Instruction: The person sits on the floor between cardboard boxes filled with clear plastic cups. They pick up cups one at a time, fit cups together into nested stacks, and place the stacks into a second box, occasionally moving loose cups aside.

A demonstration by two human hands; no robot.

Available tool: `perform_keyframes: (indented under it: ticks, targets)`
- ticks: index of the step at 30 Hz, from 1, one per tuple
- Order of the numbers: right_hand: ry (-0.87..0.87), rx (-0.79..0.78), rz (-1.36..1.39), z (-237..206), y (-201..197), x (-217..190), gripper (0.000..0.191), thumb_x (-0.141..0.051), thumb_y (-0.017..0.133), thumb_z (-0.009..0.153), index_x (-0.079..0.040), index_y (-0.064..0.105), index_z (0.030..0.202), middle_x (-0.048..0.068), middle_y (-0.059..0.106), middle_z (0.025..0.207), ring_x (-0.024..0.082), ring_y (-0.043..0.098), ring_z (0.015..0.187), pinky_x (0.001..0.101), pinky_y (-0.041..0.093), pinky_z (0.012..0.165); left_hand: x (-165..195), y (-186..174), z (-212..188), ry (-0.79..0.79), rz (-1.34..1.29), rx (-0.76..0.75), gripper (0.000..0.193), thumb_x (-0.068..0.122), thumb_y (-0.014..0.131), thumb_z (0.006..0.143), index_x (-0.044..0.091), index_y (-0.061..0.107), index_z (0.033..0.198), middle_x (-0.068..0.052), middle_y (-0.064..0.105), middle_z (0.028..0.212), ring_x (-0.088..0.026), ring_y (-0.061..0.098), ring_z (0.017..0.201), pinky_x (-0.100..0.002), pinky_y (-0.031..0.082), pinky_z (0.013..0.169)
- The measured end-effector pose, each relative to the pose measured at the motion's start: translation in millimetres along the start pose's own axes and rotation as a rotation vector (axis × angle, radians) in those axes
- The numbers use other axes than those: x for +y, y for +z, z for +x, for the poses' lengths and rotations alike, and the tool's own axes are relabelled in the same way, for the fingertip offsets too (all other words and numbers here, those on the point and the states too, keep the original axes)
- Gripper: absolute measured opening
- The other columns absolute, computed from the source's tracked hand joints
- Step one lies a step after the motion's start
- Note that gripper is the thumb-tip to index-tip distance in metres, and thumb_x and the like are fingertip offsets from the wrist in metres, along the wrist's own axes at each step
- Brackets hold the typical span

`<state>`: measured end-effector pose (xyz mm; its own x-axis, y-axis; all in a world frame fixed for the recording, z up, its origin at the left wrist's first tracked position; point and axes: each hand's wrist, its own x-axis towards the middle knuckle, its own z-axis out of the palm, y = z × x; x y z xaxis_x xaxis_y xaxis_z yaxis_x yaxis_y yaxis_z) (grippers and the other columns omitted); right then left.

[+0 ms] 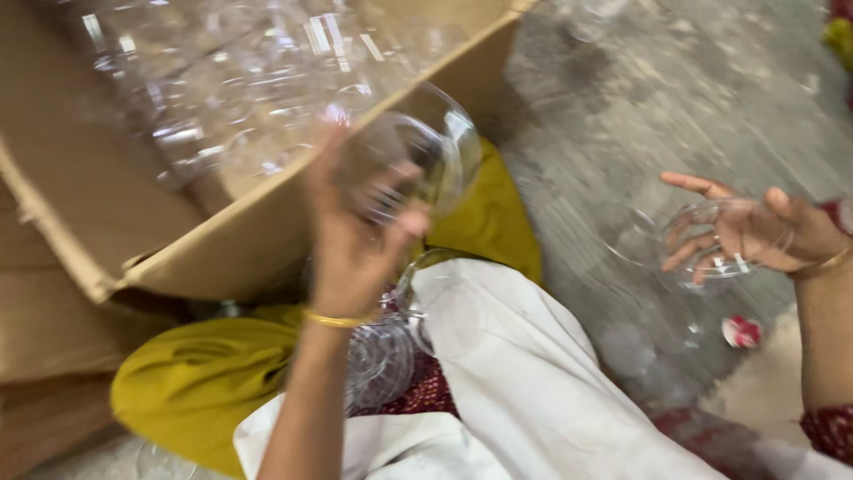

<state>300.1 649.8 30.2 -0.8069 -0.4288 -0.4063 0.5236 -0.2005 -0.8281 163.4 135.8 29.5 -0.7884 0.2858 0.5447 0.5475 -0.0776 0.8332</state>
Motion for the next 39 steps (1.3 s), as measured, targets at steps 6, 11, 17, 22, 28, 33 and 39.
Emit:
perform_keyframes:
  ticks: [6,11,17,22,28,33,39]
  targets:
    - [-0.416,-0.302,-0.271,131,125,-73,0.129,-0.076,0.065,0.084,-0.013,-0.006,0.171,0.033,0.052,0.137,0.058,0.061,0.120,0.0641,0.063,0.086,-25,-155,49,-0.196,0.782,0.185,0.109,0.020,0.092,0.098,0.018,0.008,0.169,-0.027,0.014,0.167,-0.040,0.038,0.154,-0.046,0.053,0.117]
    - [-0.525,-0.524,-0.187,278,213,-120,0.121,-0.080,0.063,0.084,-0.027,-0.004,0.169,0.032,0.058,0.127,0.054,0.059,0.122,0.0593,0.060,0.089,-86,-191,54,-0.156,0.835,0.292,0.103,0.042,0.080,0.105,0.019,0.004,0.170,-0.020,0.004,0.174,-0.049,0.009,0.160,-0.058,0.029,0.129]
    - [-0.442,-0.570,-0.382,416,299,-128,0.112,-0.077,0.068,0.091,-0.023,0.006,0.167,0.025,0.053,0.141,0.043,0.063,0.124,0.0518,0.058,0.094,-126,-161,105,-0.391,-0.427,0.506,0.089,0.078,0.036,0.096,0.027,0.014,0.166,-0.008,0.019,0.174,-0.031,0.022,0.151,-0.071,0.044,0.091]
    - [-0.359,-0.553,-0.436,434,318,-117,0.112,-0.070,0.074,0.086,-0.022,0.017,0.170,0.017,0.054,0.145,0.034,0.061,0.121,0.0485,0.058,0.092,-120,-146,117,-0.520,-0.608,0.756,0.105,0.065,0.071,0.078,0.033,0.010,0.157,-0.022,0.039,0.153,-0.040,0.066,0.097,-0.047,0.064,0.057]
    - [-0.411,-0.696,-0.461,433,308,-111,0.107,-0.071,0.072,0.088,-0.016,0.026,0.168,0.018,0.053,0.146,0.036,0.059,0.126,0.0533,0.054,0.104,-112,-141,105,-0.528,-0.574,0.824,0.110,0.062,0.078,0.079,0.030,0.015,0.164,-0.029,0.030,0.157,-0.050,0.053,0.125,-0.061,0.062,0.076]
    - [-0.472,-0.665,-0.241,416,292,-110,0.099,-0.075,0.066,0.092,-0.023,0.026,0.165,0.022,0.049,0.154,0.039,0.061,0.124,0.0523,0.054,0.098,-117,-145,96,-0.348,-0.679,0.816,0.106,0.062,0.078,0.082,0.026,0.019,0.163,-0.022,0.042,0.160,-0.046,0.046,0.135,-0.062,0.051,0.088]
    - [-0.595,-0.578,0.049,420,261,-99,0.079,-0.067,0.068,0.098,-0.024,0.030,0.153,0.021,0.047,0.153,0.029,0.052,0.134,0.0432,0.047,0.109,-94,-154,80,-0.491,-0.675,0.694,0.096,0.059,0.074,0.078,0.037,0.025,0.157,-0.003,0.035,0.161,-0.040,0.042,0.138,-0.063,0.049,0.091]
